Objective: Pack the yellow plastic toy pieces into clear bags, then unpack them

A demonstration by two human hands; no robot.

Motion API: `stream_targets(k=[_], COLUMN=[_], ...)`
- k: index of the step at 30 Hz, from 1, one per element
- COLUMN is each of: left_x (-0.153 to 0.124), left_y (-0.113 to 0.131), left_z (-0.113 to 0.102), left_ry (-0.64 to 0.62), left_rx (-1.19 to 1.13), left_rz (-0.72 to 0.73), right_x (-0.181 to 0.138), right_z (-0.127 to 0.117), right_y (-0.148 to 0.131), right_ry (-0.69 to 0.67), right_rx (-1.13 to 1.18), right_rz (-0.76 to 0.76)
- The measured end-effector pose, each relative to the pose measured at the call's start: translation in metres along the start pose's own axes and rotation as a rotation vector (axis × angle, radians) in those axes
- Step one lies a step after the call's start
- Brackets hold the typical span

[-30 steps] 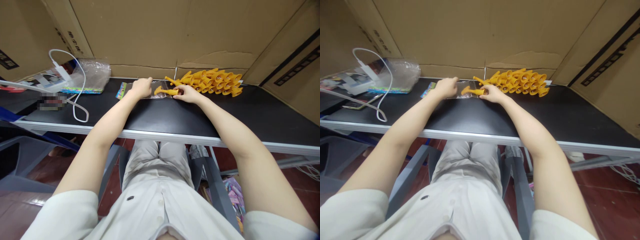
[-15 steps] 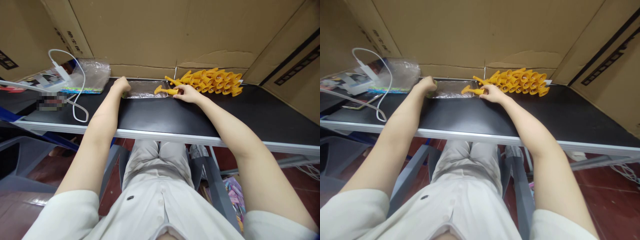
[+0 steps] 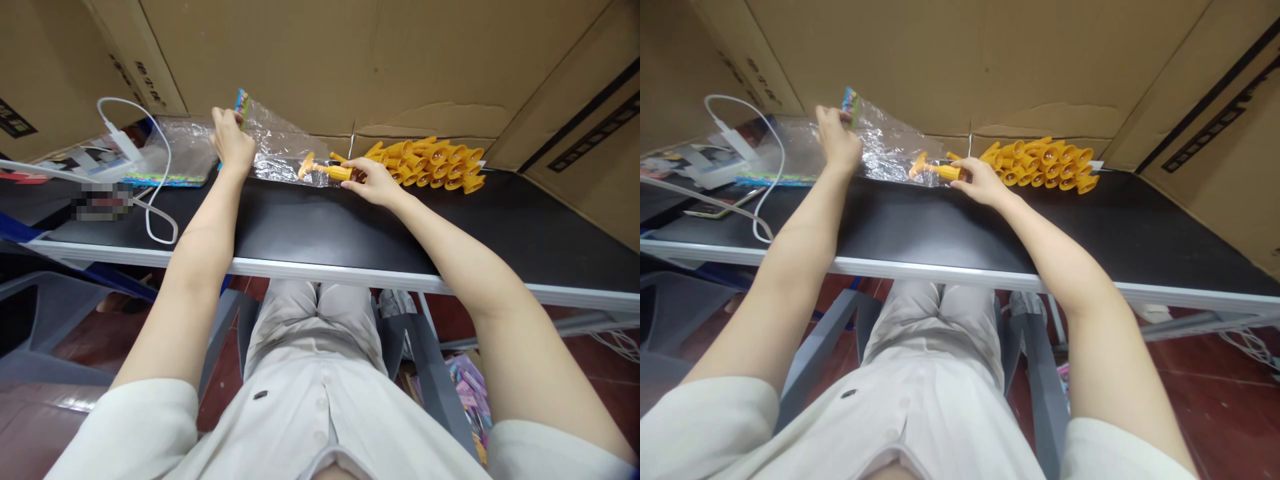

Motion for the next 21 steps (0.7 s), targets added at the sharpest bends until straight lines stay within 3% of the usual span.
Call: stream_targets(k=[5, 14, 21], left_x=[-0.008, 0.019, 0.018], left_y=[0.01, 0.003, 0.0], left_z=[-0.007, 0.039, 0.061], left_ry=[0.008, -0.092, -0.24], left_rx=[-0.025, -0.115, -0.196], left_rz=[0.03, 0.258, 0.339], right_x=[0.003, 0.001, 0.001], right_z=[-0.006, -0.005, -0.008], right_y=[-0.011, 0.003, 0.002], right_ry=[0.011, -0.015, -0.006], right_rx=[-0.031, 0.013, -0.048], right_rz=[-0.029, 0.017, 0.008])
Point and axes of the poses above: each hand's wrist, its own x-axis towards the middle knuckle, its own z-axis out of the palm, y = z × x, the point moved 6 cm from there along x, towards the middle knuckle, and after that the axes turned 13 degrees about -z, right-handed, at the moved point
